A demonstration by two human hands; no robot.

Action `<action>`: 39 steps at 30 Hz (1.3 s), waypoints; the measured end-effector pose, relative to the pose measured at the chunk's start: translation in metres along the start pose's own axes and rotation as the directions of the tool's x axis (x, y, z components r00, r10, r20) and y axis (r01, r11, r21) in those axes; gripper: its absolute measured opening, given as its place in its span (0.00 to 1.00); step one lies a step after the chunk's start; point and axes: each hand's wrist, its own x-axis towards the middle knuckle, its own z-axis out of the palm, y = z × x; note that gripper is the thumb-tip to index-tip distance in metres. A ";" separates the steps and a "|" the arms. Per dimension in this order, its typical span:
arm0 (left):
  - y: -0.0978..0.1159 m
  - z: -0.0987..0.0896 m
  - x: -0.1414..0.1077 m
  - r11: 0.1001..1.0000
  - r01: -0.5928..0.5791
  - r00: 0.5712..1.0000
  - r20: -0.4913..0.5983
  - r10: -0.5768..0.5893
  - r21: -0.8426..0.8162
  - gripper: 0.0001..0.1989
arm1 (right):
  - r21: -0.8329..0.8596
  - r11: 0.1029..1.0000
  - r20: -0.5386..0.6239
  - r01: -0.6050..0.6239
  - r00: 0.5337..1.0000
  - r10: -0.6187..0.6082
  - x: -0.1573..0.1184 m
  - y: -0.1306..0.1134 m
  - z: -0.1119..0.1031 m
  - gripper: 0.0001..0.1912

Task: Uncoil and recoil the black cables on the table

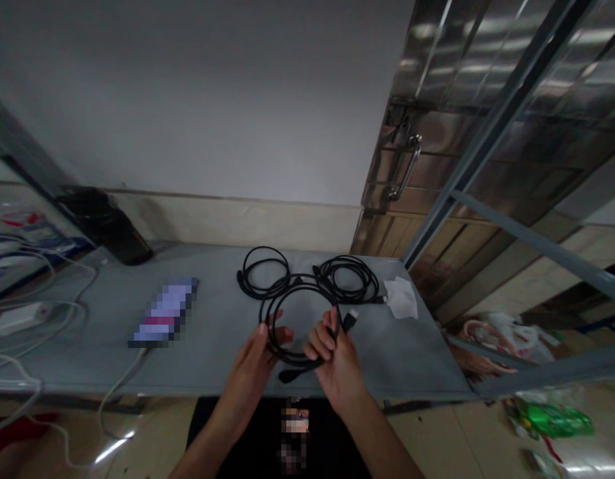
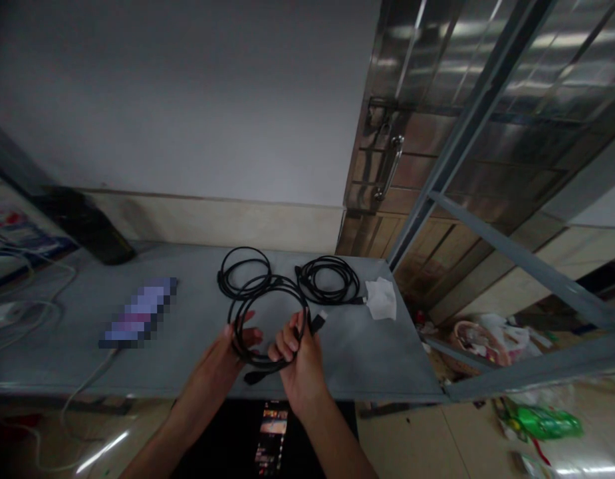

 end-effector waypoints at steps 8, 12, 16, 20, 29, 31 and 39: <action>-0.001 0.002 -0.024 0.744 -0.191 0.907 0.405 -0.116 0.640 0.23 | 0.169 0.982 -0.015 -0.086 0.996 0.089 -0.007 -0.012 0.001 0.32; 0.005 0.003 -0.023 0.736 -0.116 0.933 0.327 -0.149 0.666 0.21 | 0.167 0.980 0.023 -0.105 0.994 0.102 -0.009 -0.017 -0.001 0.33; 0.023 0.001 -0.023 0.766 -0.118 0.948 0.302 -0.103 0.631 0.20 | 0.126 0.987 0.053 -0.105 0.994 0.099 -0.009 -0.026 -0.005 0.33; 0.031 -0.008 -0.022 0.799 -0.119 0.970 0.242 -0.034 0.590 0.20 | 0.009 0.996 0.039 -0.093 0.995 0.093 -0.005 -0.029 -0.009 0.28; 0.014 -0.020 -0.008 0.945 -0.202 0.979 0.042 0.198 0.259 0.22 | -0.170 0.985 0.025 -0.013 1.000 0.018 0.002 -0.007 -0.019 0.21; 0.016 -0.014 -0.005 0.954 -0.220 0.972 -0.038 0.232 0.205 0.21 | -0.218 0.975 -0.002 0.037 0.999 -0.039 0.004 -0.003 -0.023 0.24; 0.033 -0.001 0.010 0.991 -0.128 0.991 -0.031 0.127 -0.038 0.18 | -0.314 0.946 -0.136 0.081 0.982 -0.129 0.015 -0.002 -0.043 0.31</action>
